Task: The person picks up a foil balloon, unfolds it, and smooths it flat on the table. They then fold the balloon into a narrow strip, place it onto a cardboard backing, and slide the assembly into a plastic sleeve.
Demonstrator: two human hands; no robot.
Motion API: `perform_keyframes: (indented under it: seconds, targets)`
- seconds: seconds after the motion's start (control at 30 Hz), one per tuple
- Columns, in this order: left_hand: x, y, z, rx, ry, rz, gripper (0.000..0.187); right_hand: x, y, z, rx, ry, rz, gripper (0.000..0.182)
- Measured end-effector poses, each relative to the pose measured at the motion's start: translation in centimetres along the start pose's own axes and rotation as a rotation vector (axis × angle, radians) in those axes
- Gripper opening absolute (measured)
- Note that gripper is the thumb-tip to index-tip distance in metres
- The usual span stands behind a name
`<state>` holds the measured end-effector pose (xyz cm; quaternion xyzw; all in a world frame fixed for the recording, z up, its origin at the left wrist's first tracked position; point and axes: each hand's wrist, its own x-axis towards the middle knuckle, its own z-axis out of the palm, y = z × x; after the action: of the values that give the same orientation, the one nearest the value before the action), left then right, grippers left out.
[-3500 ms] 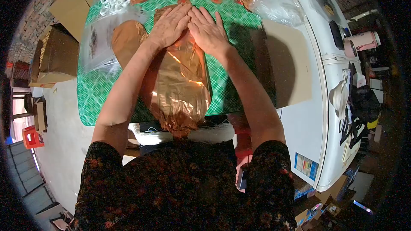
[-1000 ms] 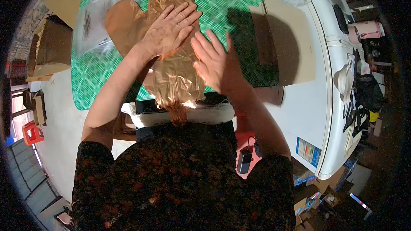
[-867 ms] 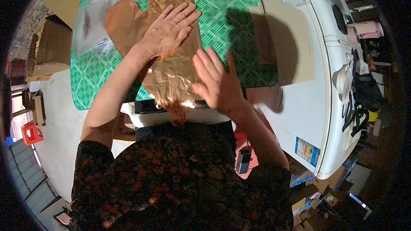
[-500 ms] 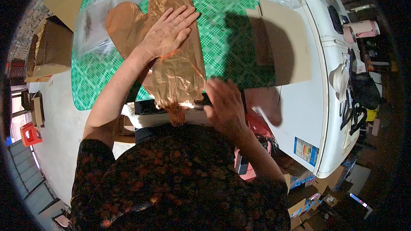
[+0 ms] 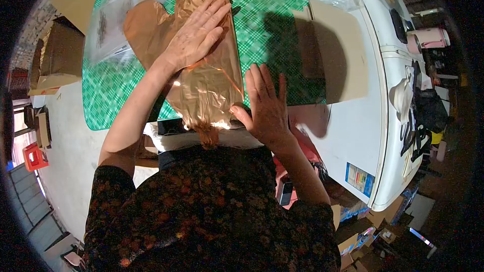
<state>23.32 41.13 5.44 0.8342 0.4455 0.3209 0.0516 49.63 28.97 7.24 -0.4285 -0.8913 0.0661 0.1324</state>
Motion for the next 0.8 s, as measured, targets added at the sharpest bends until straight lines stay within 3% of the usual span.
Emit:
perform_keyframes:
  seconds: [0.8]
  targets:
    - [-0.06, 0.45, 0.03, 0.147, -0.055, 0.033, 0.048, 1.06, -0.54, -0.15, -0.016, -0.031, -0.032, 0.082]
